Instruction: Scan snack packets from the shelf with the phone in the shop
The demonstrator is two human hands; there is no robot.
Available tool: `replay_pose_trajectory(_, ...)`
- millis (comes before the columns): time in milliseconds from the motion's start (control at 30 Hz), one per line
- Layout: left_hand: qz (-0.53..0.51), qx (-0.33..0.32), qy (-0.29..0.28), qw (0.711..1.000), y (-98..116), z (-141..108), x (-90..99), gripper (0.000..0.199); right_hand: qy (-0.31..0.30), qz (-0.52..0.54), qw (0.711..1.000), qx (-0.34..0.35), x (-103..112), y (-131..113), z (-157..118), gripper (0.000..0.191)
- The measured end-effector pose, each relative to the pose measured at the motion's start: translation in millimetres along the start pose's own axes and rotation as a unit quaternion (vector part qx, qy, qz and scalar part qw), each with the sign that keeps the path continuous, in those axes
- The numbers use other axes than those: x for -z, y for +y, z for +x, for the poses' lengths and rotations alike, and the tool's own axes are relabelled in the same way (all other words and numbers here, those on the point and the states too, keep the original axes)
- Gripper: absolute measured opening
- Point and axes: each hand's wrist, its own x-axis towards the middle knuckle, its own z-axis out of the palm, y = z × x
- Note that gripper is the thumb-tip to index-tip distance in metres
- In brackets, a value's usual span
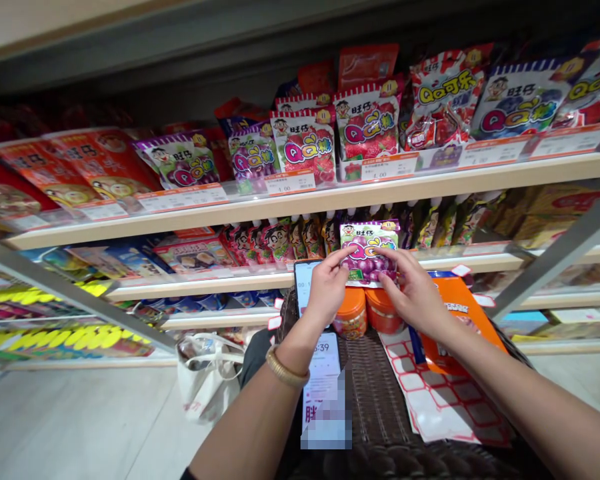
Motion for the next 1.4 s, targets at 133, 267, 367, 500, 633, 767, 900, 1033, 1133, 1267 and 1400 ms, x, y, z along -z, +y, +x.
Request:
replay_pose_trajectory(133, 0.014, -0.002, 0.0, 1.0, 2, 0, -0.2, 0.04, -0.001, -0.011, 1.0, 0.005, 0, -1, 0, 0.041)
replay_pose_trajectory(267, 0.018, -0.001, -0.001, 1.0, 3, -1, -0.4, 0.041, -0.006, -0.015, 1.0, 0.004, 0, -1, 0, 0.041)
replay_pose_trajectory(367, 0.012, 0.005, 0.0, 1.0, 4, -1, -0.4, 0.041, -0.007, -0.016, 1.0, 0.004, 0, -1, 0, 0.041)
replay_pose_trajectory(500, 0.017, 0.011, 0.002, 1.0, 5, -1, -0.6, 0.041, -0.005, -0.016, 1.0, 0.006, 0, -1, 0, 0.041)
replay_pose_trajectory(633, 0.026, 0.012, 0.001, 1.0, 7, -1, -1.0, 0.041, -0.005, -0.017, 1.0, 0.004, 1, -2, 1, 0.04)
replay_pose_trajectory(767, 0.031, 0.014, -0.002, 0.999, 8, -2, -1.0, 0.041, -0.007, -0.021, 1.0, 0.003, 1, -2, 0, 0.04)
replay_pose_trajectory(900, 0.023, 0.009, -0.006, 1.0, 7, -2, -0.9, 0.041, -0.005, -0.022, 1.0, 0.004, 1, -3, 0, 0.04)
replay_pose_trajectory(1033, 0.024, 0.007, -0.005, 1.0, 6, -2, -0.7, 0.04, -0.006, -0.021, 1.0, 0.004, 2, -3, 0, 0.041)
replay_pose_trajectory(1133, 0.029, 0.007, -0.003, 1.0, 5, -2, -0.2, 0.039, -0.007, -0.018, 1.0, 0.002, 0, -1, -1, 0.041)
replay_pose_trajectory(1267, 0.04, -0.002, -0.003, 0.999, 4, -1, 0.6, 0.037, 0.014, 0.065, 0.996, -0.051, -6, 3, -5, 0.053)
replay_pose_trajectory(1400, 0.046, -0.02, -0.005, 0.999, 5, -1, 1.2, 0.038, 0.036, 0.177, 0.979, -0.091, -12, 1, -5, 0.062)
